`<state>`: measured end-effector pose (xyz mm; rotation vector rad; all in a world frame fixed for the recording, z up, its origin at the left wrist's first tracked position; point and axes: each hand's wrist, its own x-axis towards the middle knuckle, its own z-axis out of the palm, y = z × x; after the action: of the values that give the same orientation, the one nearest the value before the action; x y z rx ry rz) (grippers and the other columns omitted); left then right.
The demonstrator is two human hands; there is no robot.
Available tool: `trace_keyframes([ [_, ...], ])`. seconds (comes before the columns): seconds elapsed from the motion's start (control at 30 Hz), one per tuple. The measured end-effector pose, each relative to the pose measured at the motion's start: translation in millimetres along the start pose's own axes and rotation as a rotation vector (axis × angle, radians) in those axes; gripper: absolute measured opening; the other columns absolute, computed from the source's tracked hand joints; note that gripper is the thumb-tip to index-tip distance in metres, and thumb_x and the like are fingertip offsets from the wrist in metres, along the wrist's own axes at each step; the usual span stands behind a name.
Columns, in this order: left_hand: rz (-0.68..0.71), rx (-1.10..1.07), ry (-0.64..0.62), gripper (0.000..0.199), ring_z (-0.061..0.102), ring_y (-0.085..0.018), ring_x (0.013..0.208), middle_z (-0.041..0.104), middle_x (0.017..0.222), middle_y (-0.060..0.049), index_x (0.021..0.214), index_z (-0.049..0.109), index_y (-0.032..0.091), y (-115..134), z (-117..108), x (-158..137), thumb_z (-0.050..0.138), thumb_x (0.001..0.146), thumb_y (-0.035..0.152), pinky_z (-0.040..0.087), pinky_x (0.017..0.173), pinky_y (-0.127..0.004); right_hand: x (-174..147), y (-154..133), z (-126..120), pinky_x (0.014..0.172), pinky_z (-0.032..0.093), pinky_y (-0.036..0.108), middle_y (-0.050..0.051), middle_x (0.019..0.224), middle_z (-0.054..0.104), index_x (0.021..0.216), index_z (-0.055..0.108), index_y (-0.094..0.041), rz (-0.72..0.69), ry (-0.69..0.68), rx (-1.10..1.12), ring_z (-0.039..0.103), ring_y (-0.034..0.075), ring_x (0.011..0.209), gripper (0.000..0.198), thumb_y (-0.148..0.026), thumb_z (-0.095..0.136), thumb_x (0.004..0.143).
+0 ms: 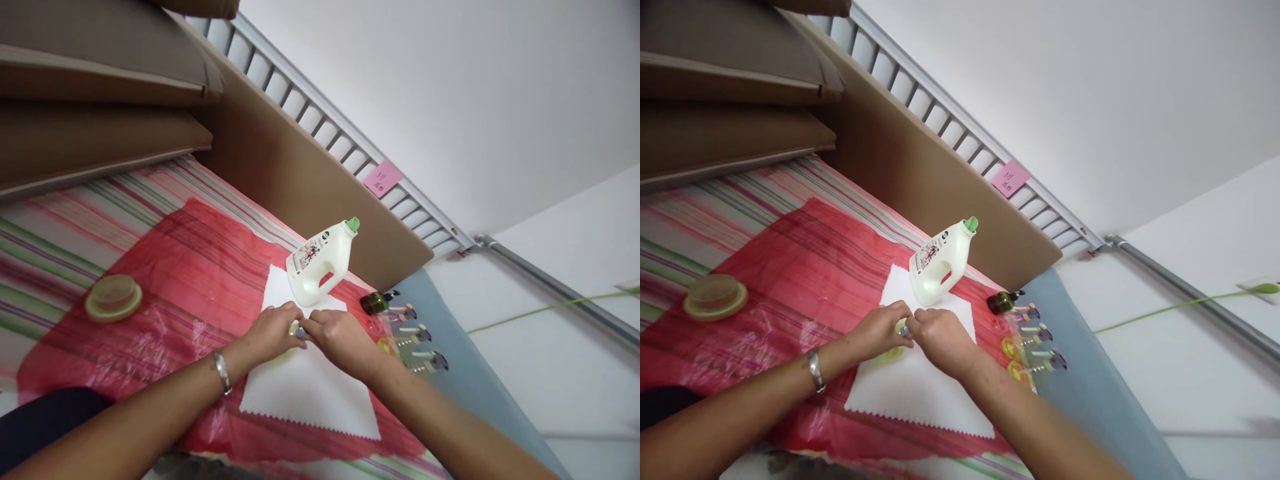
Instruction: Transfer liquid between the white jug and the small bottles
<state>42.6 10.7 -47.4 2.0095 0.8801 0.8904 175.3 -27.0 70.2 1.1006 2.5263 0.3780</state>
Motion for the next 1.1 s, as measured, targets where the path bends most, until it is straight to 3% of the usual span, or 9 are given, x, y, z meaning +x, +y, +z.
trace_keyframes([
  [0.13,0.065,-0.100,-0.121,0.032,0.057,-0.019,0.093,0.060,0.100,0.001,0.093,0.062,0.024,-2.1,-7.7,4.6,0.075,0.064,0.028,0.043,0.078,-0.028,0.2,-1.4,-1.4,0.051,0.027,0.028,0.001,0.071,0.060,0.090,0.059,-0.017,-0.003,0.011,-0.011,0.052,0.012,0.060,0.017,-0.027,0.046,0.091],
  [0.23,0.035,-0.051,-0.025,0.058,0.055,-0.023,0.095,0.060,0.103,-0.002,0.102,0.058,0.023,1.1,-5.8,4.0,0.082,0.051,0.036,0.043,0.081,-0.034,0.0,-1.7,-1.8,0.052,0.028,0.027,0.001,0.072,0.060,0.084,0.059,-0.017,-0.004,0.016,0.008,0.053,0.012,0.061,0.017,-0.027,0.048,0.090],
  [0.33,0.005,-0.008,0.042,0.048,0.054,-0.025,0.094,0.062,0.095,-0.003,0.092,0.060,0.021,1.3,-0.3,3.4,0.081,0.053,0.038,0.042,0.082,-0.038,-0.3,-2.0,-1.6,0.052,0.028,0.027,0.001,0.072,0.060,0.089,0.060,-0.016,-0.009,0.025,0.005,0.052,0.012,0.060,0.017,-0.025,0.046,0.091],
  [0.5,0.089,-0.132,-0.145,0.029,0.047,-0.024,0.115,0.056,0.121,-0.003,0.096,0.064,0.026,-12.5,-1.2,7.8,0.072,0.068,0.024,0.035,0.097,-0.038,-0.7,-3.0,-1.6,0.051,0.028,0.028,0.001,0.070,0.059,0.096,0.059,-0.017,-0.011,0.028,-0.021,0.052,0.012,0.059,0.016,-0.025,0.047,0.090],
  [0.57,0.077,-0.185,-0.185,0.040,0.042,-0.026,0.121,0.049,0.130,-0.004,0.103,0.062,0.028,-15.0,0.1,7.7,0.075,0.065,0.026,0.033,0.100,-0.040,-0.6,-3.1,-1.5,0.052,0.028,0.028,0.001,0.071,0.060,0.095,0.059,-0.017,-0.011,0.037,-0.015,0.052,0.012,0.059,0.015,-0.024,0.047,0.090],
  [0.67,0.051,-0.185,-0.089,0.067,0.047,-0.029,0.114,0.054,0.123,-0.006,0.108,0.055,0.025,-11.6,8.1,5.1,0.084,0.048,0.034,0.037,0.096,-0.042,-0.2,-3.3,-1.1,0.053,0.029,0.027,0.001,0.071,0.060,0.084,0.059,-0.017,-0.022,0.057,0.013,0.053,0.012,0.061,0.015,-0.025,0.048,0.090],
  [0.77,0.048,-0.159,0.011,0.053,0.053,-0.026,0.101,0.060,0.105,-0.005,0.098,0.057,0.021,-8.0,14.1,4.4,0.082,0.053,0.033,0.041,0.089,-0.040,0.2,-4.0,-1.4,0.053,0.029,0.027,0.001,0.071,0.060,0.084,0.058,-0.017,-0.020,0.049,0.010,0.052,0.012,0.060,0.016,-0.025,0.047,0.090],
  [0.97,0.155,-0.346,-0.202,0.033,0.051,-0.022,0.112,0.059,0.116,-0.004,0.095,0.062,0.021,-13.5,1.4,10.1,0.074,0.064,0.017,0.037,0.097,-0.033,0.4,-4.9,-1.7,0.052,0.029,0.027,0.001,0.073,0.060,0.089,0.059,-0.017,-0.011,0.020,0.002,0.053,0.012,0.061,0.013,-0.024,0.048,0.090],
  [1.1,0.033,-0.250,-0.127,0.057,0.051,-0.026,0.109,0.058,0.116,-0.005,0.104,0.057,0.022,-11.1,4.3,7.4,0.082,0.053,0.030,0.039,0.093,-0.038,0.2,-3.8,0.3,0.053,0.029,0.027,0.001,0.071,0.060,0.086,0.059,-0.017,-0.012,0.040,0.013,0.052,0.012,0.061,0.015,-0.027,0.048,0.090],
])
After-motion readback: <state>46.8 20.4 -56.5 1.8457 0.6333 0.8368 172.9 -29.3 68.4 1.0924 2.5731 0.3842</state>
